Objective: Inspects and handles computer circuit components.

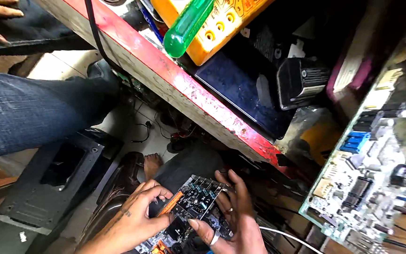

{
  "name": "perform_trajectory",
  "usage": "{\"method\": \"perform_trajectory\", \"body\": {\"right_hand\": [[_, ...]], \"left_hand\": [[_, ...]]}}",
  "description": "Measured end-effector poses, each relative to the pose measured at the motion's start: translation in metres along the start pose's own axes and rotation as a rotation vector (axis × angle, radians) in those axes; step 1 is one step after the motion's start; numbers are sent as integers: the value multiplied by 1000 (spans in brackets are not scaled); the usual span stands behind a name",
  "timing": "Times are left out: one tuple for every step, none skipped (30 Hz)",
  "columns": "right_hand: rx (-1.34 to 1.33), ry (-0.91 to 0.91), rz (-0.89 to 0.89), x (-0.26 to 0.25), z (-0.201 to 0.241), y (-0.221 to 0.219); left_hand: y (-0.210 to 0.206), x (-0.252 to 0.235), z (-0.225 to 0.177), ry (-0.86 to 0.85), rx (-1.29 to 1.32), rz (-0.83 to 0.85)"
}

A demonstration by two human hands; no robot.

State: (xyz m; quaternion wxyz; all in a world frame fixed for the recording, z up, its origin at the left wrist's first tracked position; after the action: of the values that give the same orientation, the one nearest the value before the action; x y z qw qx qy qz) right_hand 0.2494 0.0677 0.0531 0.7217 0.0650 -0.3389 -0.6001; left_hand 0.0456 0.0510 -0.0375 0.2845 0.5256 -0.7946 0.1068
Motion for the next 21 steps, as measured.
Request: {"method": "perform_trajectory", "body": {"right_hand": [[-14,-3,0,0,0,-1],[-25,-8,-2,1,1,-1],[-31,-12,-3,1,2,-1],[-34,-13,-5,2,2,-2],[-34,-13,-8,2,1,-3],[-33,-16,-9,2,1,-3],[-35,-20,-5,2,0,-3],[-36,-26,0,1,-1,-3],[-37,-32,3,1,-1,-2],[-40,-36,5,1,0,-2],[-45,-35,7,1,0,-1],[-48,-32,6,1,-1,-1],[-49,-31,5,1,-1,-1],[-49,-32,5,1,0,-1],[-50,-35,7,1,0,-1],[-56,-36,10,1,0,0],[-63,-28,15,2,0,1],[-70,-6,16,3,0,2],[-80,24,14,6,1,4],[-93,58,4,9,3,5],[-113,99,-4,13,5,7]], "left_hand": [[0,0,0,6,27,0],[0,0,0,15,55,3],[0,0,0,22,77,5],[0,0,-1,28,92,3],[-1,1,-1,30,98,1],[-2,1,-1,27,99,-2],[-2,2,-1,18,99,-8],[-2,2,0,7,98,-14],[-2,2,-1,0,95,-14],[-2,2,-1,-1,93,-11],[-2,1,-2,0,93,-9],[-1,1,-3,0,95,-8],[-1,1,-4,0,102,-6],[-1,1,-3,1,110,-3],[-1,1,-3,-5,112,-5],[-2,1,-2,-11,113,-8],[-2,2,-1,-13,115,-14],[-3,3,-2,-11,119,-23],[-3,5,-4,-16,131,-33],[-3,9,-6,-39,155,-43],[-2,14,-8,-79,178,-50]]}}
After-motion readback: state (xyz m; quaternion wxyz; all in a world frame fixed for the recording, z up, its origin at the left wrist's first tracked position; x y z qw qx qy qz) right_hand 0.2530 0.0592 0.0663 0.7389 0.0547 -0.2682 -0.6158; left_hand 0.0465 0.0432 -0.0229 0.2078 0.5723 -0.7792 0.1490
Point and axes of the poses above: each hand's wrist, its own x-axis away from the middle knuckle, its own y-axis out of the back of the hand, z = x × y, the point moved 2 cm from there along -x, towards the middle knuckle
